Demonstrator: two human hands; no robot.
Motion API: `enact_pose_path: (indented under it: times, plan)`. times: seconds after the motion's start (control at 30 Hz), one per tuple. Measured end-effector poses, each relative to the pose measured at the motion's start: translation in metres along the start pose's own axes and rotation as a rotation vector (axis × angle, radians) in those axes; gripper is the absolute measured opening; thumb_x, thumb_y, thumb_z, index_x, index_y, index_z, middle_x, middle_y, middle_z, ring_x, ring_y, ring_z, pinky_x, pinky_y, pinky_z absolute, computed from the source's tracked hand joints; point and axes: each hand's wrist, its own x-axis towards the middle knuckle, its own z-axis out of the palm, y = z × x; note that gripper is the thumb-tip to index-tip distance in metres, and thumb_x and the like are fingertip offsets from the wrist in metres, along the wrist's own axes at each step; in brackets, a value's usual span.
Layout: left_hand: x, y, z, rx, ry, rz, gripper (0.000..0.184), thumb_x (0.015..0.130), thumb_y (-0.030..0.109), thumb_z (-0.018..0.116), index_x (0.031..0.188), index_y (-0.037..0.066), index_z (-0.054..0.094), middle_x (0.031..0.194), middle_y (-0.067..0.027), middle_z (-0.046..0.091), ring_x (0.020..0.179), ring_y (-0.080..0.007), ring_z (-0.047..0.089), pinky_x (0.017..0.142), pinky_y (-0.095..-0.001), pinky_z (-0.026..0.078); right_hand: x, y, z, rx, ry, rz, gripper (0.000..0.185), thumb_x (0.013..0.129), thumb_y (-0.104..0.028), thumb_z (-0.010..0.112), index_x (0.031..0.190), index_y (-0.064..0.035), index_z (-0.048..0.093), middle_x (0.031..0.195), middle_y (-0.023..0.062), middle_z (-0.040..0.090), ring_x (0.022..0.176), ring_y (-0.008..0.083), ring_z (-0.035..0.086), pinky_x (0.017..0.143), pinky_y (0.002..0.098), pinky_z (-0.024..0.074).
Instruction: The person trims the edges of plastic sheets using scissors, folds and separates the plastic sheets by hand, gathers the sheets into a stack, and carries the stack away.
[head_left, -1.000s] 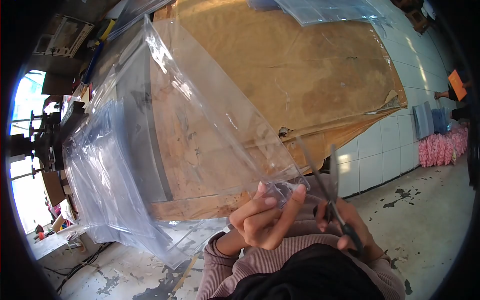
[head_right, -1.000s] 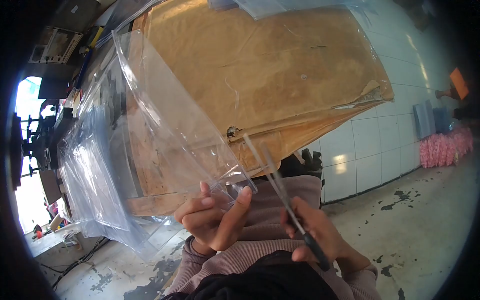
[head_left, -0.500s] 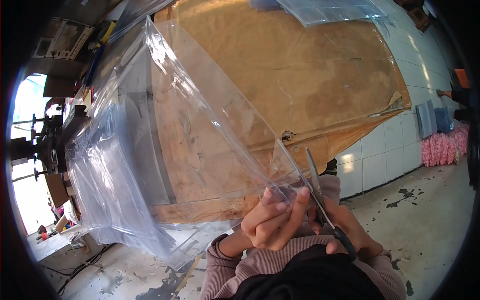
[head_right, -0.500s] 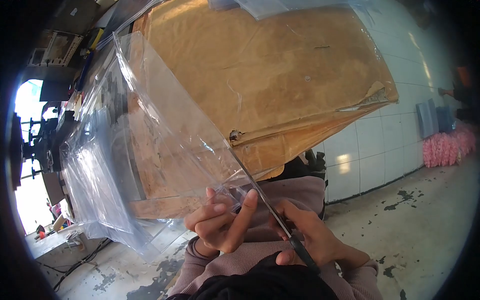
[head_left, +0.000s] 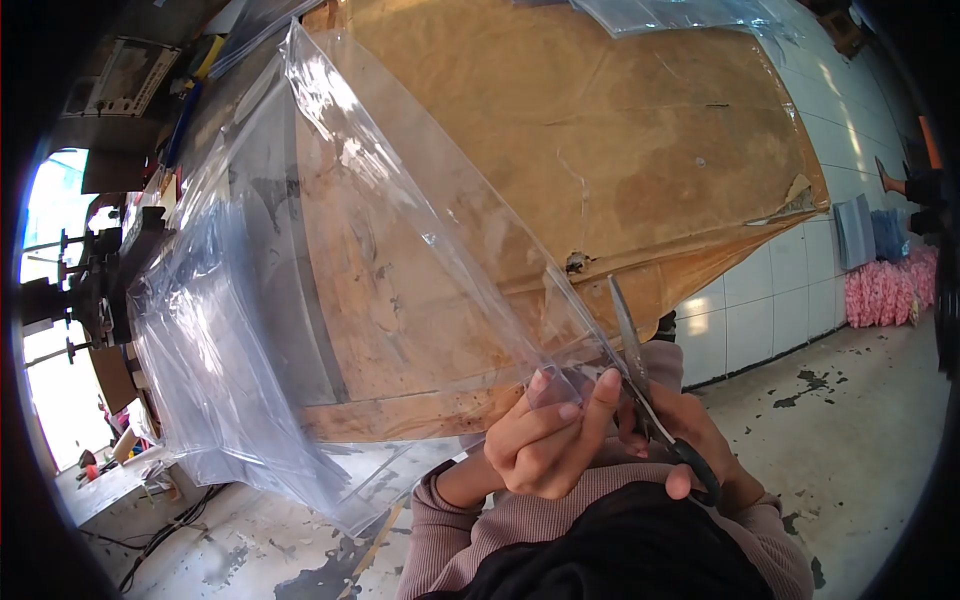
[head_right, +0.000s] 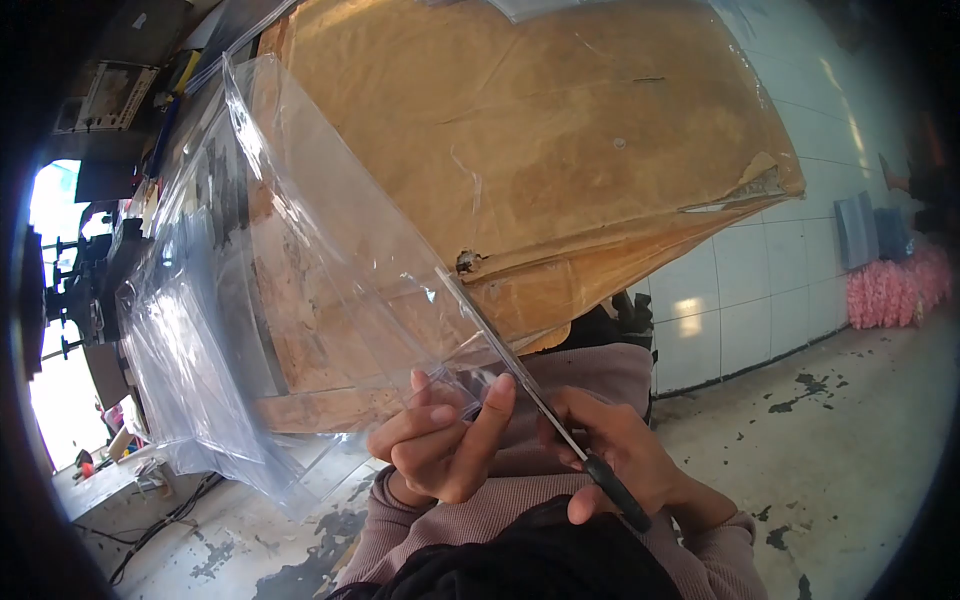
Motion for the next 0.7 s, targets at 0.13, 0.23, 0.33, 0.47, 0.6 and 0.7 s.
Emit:
enact_pose_path:
  times: [0.13, 0.23, 0.33, 0.47, 0.6, 0.7]
  plan:
    - [0.000, 0.000, 0.001, -0.018, 0.011, -0.011, 0.039, 0.050, 0.008, 0.071, 0.088, 0.014, 0.073, 0.078, 0.0006, 0.039, 0.081, -0.0152, 0.037, 0.085, -0.0181, 0.048, 0.000, -0.002, 0.000, 0.042, 0.011, 0.014, 0.081, 0.051, -0.063, 0.077, 0.095, -0.0005, 0.048, 0.080, -0.0006, 0.041, 0.066, 0.0077, 0.035, 0.059, 0.0226, 0.0313]
    - [-0.001, -0.001, 0.002, -0.003, 0.025, 0.003, 0.039, 0.049, 0.009, 0.071, 0.088, 0.015, 0.073, 0.077, 0.0016, 0.040, 0.081, -0.0150, 0.037, 0.084, -0.0176, 0.049, 0.000, -0.004, -0.001, 0.040, 0.009, 0.029, 0.080, 0.050, -0.059, 0.079, 0.096, -0.0004, 0.049, 0.081, -0.0005, 0.042, 0.066, 0.0076, 0.036, 0.060, 0.0221, 0.0325]
    - [-0.002, -0.002, 0.002, 0.006, 0.030, 0.013, 0.040, 0.048, 0.009, 0.072, 0.088, 0.015, 0.073, 0.076, 0.0022, 0.040, 0.080, -0.0149, 0.038, 0.084, -0.0176, 0.049, -0.002, -0.003, -0.004, 0.001, 0.007, 0.032, 0.079, 0.050, -0.057, 0.080, 0.096, -0.0001, 0.050, 0.082, -0.0004, 0.044, 0.067, 0.0073, 0.038, 0.060, 0.0220, 0.0337]
    - [0.000, 0.000, 0.000, -0.026, 0.017, -0.021, 0.039, 0.048, 0.009, 0.072, 0.087, 0.015, 0.073, 0.076, 0.0020, 0.040, 0.081, -0.0149, 0.038, 0.085, -0.0181, 0.049, -0.003, -0.001, -0.006, -0.053, 0.027, 0.018, 0.077, 0.050, -0.057, 0.080, 0.095, -0.0002, 0.052, 0.081, -0.0008, 0.046, 0.067, 0.0068, 0.041, 0.059, 0.0218, 0.0353]
    - [0.000, 0.000, 0.001, -0.035, 0.033, -0.035, 0.038, 0.048, 0.011, 0.072, 0.086, 0.015, 0.073, 0.076, 0.0013, 0.040, 0.081, -0.0150, 0.038, 0.086, -0.0190, 0.048, -0.005, 0.000, -0.010, -0.165, 0.026, 0.027, 0.074, 0.050, -0.054, 0.082, 0.093, -0.0007, 0.054, 0.075, -0.0005, 0.047, 0.065, 0.0068, 0.044, 0.056, 0.0219, 0.0369]
    - [-0.003, 0.003, 0.002, -0.040, 0.076, -0.073, 0.037, 0.049, 0.012, 0.071, 0.086, 0.014, 0.073, 0.079, 0.0020, 0.044, 0.082, -0.0143, 0.040, 0.083, -0.0203, 0.049, -0.006, -0.001, -0.012, -0.233, 0.028, 0.026, 0.072, 0.051, -0.050, 0.083, 0.094, -0.0007, 0.054, 0.073, 0.0000, 0.047, 0.064, 0.0069, 0.045, 0.055, 0.0225, 0.0377]
